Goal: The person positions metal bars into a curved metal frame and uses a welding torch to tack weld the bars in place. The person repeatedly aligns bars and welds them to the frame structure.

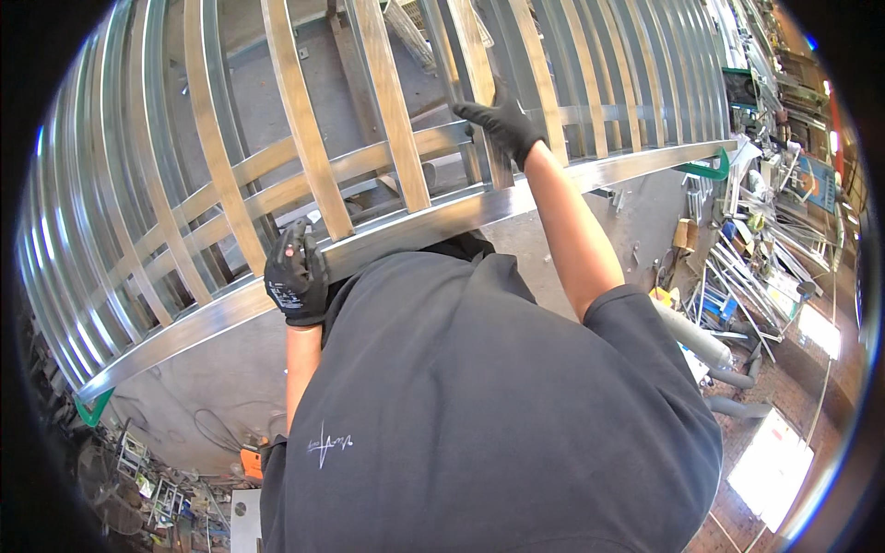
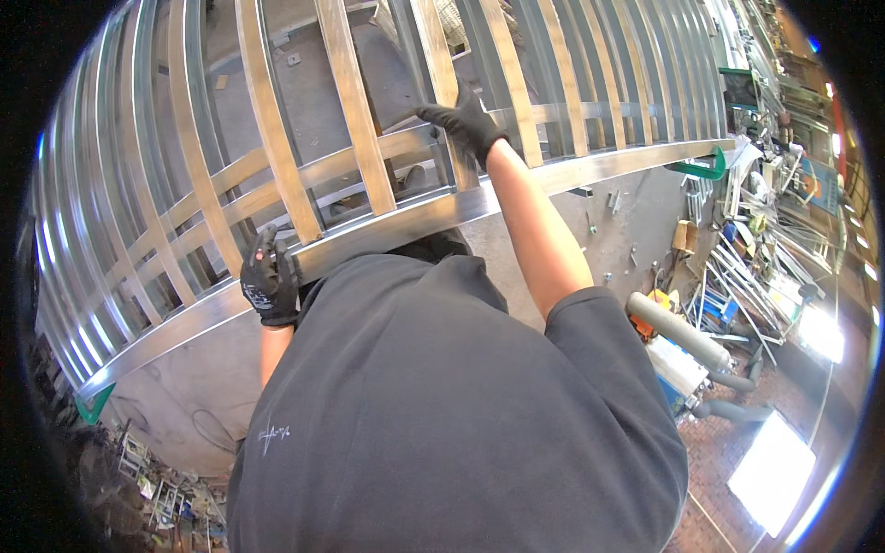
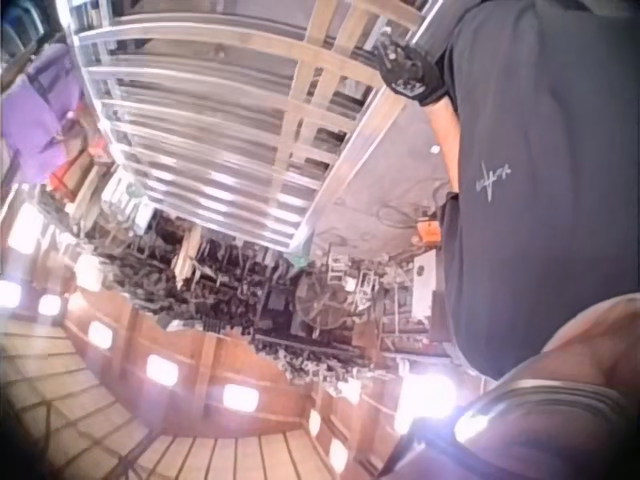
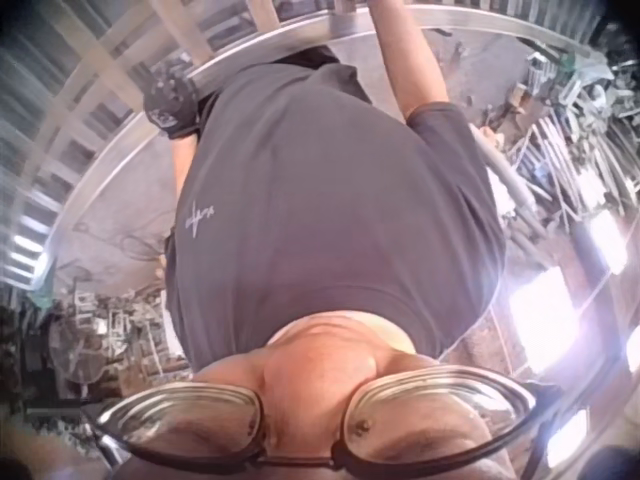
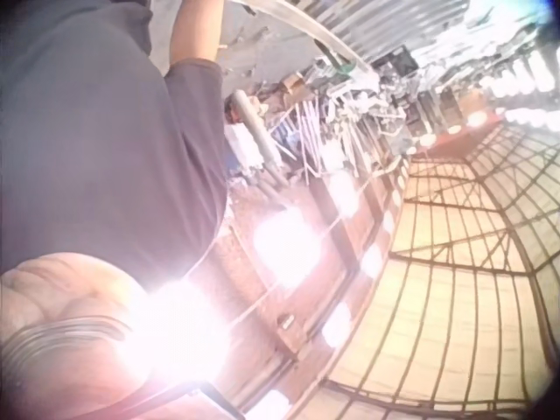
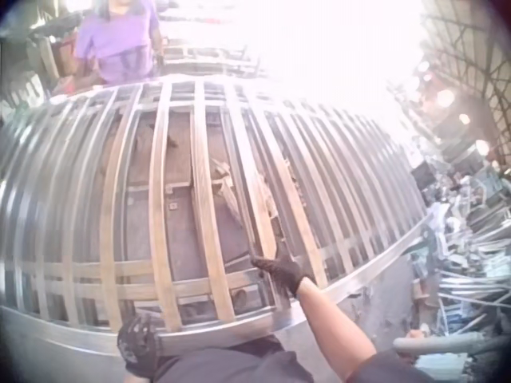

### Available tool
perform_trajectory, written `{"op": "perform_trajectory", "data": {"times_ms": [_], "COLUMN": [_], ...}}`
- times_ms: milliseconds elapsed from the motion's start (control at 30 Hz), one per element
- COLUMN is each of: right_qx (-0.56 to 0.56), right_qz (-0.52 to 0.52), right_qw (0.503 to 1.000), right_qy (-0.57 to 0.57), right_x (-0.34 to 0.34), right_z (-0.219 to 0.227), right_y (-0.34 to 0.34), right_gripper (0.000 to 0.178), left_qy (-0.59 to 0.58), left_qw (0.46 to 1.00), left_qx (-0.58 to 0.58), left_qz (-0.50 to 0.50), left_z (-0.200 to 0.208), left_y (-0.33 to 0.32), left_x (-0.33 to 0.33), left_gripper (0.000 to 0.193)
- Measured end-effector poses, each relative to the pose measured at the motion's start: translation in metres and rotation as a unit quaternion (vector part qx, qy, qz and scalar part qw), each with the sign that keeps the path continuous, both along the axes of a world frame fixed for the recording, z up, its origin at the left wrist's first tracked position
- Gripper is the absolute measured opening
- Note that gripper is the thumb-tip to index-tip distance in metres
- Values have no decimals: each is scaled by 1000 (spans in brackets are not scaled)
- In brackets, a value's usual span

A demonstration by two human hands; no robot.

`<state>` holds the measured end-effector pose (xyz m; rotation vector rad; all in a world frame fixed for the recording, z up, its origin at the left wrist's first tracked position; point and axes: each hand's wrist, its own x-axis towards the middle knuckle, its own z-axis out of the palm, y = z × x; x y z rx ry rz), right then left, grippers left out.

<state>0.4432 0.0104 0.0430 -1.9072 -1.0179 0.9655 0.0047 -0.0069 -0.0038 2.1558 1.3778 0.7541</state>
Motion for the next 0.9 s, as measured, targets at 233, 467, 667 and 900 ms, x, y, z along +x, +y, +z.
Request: {"op": "perform_trajectory", "data": {"times_ms": [233,467,667,900], "right_qx": [-131,-44,-32,-23], "right_qz": [-35,-23,-48,-14], "right_qw": [985,991,987,997], "right_qy": [109,121,148,77], "right_x": [21,24,6,19], "right_z": [-24,-18,4,-12], "right_y": [-44,-14,-15,-1], "right_gripper": [104,90,99,97], "left_qy": [45,36,56,59], "left_qw": [993,999,997,992], "left_qx": [94,30,38,104], "left_qz": [45,16,30,34], "left_z": [-2,27,26,6], "left_y": [-3,11,7,7], "left_x": [1,8,11,7], "left_gripper": [30,29,27,25]}}
